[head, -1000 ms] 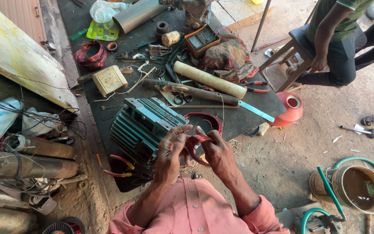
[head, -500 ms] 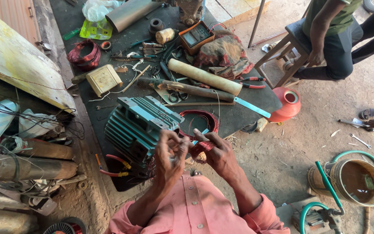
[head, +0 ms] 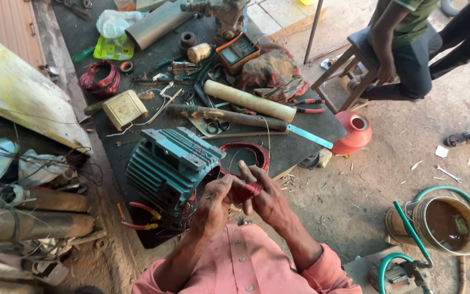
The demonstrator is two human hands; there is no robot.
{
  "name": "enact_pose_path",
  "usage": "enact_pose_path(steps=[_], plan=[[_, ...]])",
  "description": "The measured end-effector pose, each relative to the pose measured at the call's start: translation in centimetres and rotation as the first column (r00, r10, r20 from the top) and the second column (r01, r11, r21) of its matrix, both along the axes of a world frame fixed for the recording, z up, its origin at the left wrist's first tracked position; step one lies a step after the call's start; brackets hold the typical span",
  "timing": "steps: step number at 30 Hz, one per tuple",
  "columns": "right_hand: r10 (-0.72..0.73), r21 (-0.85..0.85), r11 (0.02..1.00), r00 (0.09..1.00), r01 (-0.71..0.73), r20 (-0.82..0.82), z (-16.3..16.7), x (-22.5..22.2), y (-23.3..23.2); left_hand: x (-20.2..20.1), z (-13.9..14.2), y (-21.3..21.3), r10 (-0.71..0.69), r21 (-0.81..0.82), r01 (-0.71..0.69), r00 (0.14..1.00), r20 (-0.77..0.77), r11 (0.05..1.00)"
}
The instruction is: The person uses a wooden mallet to tap a metal rod inserted into a motor housing, then removes the rod and adjusts internal copper windings by hand. The person then picks up a coil of copper wire, untwists it, and begins inserting the wire into the motor housing.
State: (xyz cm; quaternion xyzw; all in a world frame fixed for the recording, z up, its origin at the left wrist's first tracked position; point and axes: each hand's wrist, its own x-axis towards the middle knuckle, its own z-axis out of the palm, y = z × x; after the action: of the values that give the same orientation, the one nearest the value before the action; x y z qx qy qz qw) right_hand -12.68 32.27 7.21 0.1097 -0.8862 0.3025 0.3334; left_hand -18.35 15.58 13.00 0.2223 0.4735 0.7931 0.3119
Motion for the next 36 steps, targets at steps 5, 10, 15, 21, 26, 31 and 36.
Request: enact_pose_path(steps=[5, 10, 15, 21, 26, 31, 36], plan=[[0.005, 0.011, 1.000, 0.955, -0.001, -0.297, -2.4, 0.4, -0.6, 0.5, -0.3, 0.0, 0.092, 0.045, -0.105, 0.969, 0.228, 0.993], [0.030, -0.396, 0.913, 0.983, -0.101, -0.181, -2.5, 0.0, -1.7, 0.7, -1.2, 0.0, 0.163, -0.043, -0.158, 0.973, 0.163, 0.986], [0.010, -0.292, 0.956, 1.000, -0.016, -0.022, -0.6, 0.1, -1.7, 0.8, -1.6, -0.3, 0.159, -0.011, -0.159, 0.976, 0.149, 0.987], [0.127, -0.315, 0.942, 0.992, -0.118, 0.009, -0.5, -0.4, -1.8, 0.5, -1.8, -0.7, 0.256, -0.036, -0.254, 0.948, 0.187, 0.967], [0.030, -0.327, 0.944, 0.982, 0.033, 0.186, -2.8, -0.2, -1.8, -0.2, -2.1, -1.3, 0.329, 0.035, -0.340, 0.928, 0.173, 0.940], [-0.056, -0.389, 0.910, 0.972, 0.144, 0.230, -5.9, 0.3, -1.7, -0.2, -2.3, -0.8, 0.292, 0.046, -0.307, 0.936, 0.195, 0.951], [-0.166, -0.339, 0.899, 0.933, 0.276, 0.319, -7.6, 0.4, -1.9, 0.0, -2.2, -0.6, 0.290, 0.051, -0.307, 0.933, 0.213, 0.950]])
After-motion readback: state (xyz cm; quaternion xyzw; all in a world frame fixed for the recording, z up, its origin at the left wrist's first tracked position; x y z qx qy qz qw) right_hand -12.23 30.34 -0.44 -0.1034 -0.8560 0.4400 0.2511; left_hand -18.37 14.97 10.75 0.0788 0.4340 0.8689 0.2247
